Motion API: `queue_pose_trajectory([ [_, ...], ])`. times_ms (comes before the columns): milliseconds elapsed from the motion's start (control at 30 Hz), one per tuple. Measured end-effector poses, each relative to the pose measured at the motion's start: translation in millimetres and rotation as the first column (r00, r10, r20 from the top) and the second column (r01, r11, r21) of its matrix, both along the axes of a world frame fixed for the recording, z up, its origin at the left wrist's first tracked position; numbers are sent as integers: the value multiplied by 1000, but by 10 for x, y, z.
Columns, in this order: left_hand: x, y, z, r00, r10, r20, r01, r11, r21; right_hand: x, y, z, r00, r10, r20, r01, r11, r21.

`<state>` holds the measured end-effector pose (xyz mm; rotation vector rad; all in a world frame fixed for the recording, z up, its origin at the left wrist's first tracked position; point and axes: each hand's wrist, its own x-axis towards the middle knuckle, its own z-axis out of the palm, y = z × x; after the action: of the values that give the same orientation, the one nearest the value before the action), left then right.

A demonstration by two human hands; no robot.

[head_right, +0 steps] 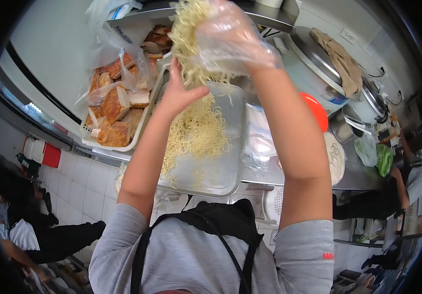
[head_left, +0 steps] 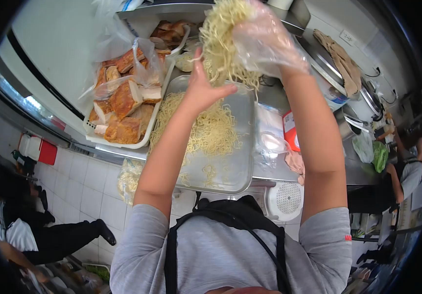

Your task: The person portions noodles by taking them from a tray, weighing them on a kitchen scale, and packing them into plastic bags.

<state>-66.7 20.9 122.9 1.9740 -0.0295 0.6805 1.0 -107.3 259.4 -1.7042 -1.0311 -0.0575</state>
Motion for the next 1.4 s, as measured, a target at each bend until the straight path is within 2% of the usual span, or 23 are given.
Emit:
queue_pose_trajectory([
  [33, 59, -128, 89, 999, -20, -44, 18, 999, -41, -16, -32, 92, 1000, 0, 27, 0, 1000, 11],
  [67, 22, -271, 202, 995, 13, 104, -2, 995, -97, -27, -66, 187, 999, -5, 51, 3, 1000, 24],
  [100, 74, -282, 137, 998, -57, 35, 61, 990, -129, -34, -108, 262, 997, -9, 73, 6, 999, 36],
  [167, 235, -186, -169, 976, -197, -98, 175, 964, -200, -26, -197, 424, 995, -11, 101, 5, 998, 61],
  [233, 151, -180, -484, 982, -105, -155, 64, 966, -250, 7, -277, 573, 992, -11, 122, 0, 996, 88],
  [300, -30, -109, -762, 957, -113, -269, 22, 948, -318, 0, -367, 648, 991, -11, 132, -6, 992, 125],
  [367, -4, 184, -1537, 959, -220, -181, 105, 864, -492, 25, -441, 703, 990, -7, 139, -13, 989, 148],
  [400, -126, 204, -1578, 950, -1, -312, -46, 989, -144, 77, -482, 721, 990, -4, 138, -17, 988, 151],
  [433, -254, 216, -1613, 902, 246, -354, -169, 957, 234, 86, -524, 768, 990, -2, 142, -22, 985, 172],
  [533, -357, 618, -2446, 865, 141, -481, -128, 990, 59, 154, -694, 847, 989, -7, 146, -23, 978, 206],
  [633, -652, 340, -1883, 792, 297, -533, -175, 947, 268, 246, -937, 886, 988, -34, 150, -2, 972, 234],
  [667, -663, 295, -1832, 792, 310, -526, -185, 943, 277, 275, -1040, 891, 987, -50, 150, 12, 970, 244],
  [833, -595, 350, -2098, 796, 329, -509, -180, 930, 320, 472, -1633, 850, 980, -137, 147, 92, 957, 277],
  [933, -613, 251, -1904, 769, 363, -526, -177, 912, 371, 633, -2042, 749, 972, -191, 137, 145, 946, 290],
  [1033, -604, 268, -1892, 792, 350, -500, -79, 871, 485, 847, -2447, 537, 965, -235, 116, 195, 940, 281],
  [1067, -596, 227, -1738, 742, 332, -582, -22, 880, 474, 926, -2567, 437, 964, -245, 104, 209, 939, 272],
  [1167, -601, 159, -1508, 699, 350, -623, -32, 886, 462, 1124, -2852, 28, 967, -247, 58, 226, 944, 239],
  [1200, -611, 134, -1440, 685, 381, -621, -11, 858, 514, 1180, -2926, -134, 971, -236, 38, 221, 949, 223],
  [1300, -619, 9, -1223, 647, 452, -613, 83, 758, 647, 1169, -3009, -633, 975, -220, -19, 221, 972, 80],
  [1367, -605, -113, -1051, 625, 478, -617, 178, 682, 709, 974, -2940, -863, 897, -443, 5, 430, 867, -250],
  [1400, -607, -170, -979, 610, 495, -619, 185, 670, 719, 990, -2985, -1047, 899, -85, -430, 72, 996, -46],
])
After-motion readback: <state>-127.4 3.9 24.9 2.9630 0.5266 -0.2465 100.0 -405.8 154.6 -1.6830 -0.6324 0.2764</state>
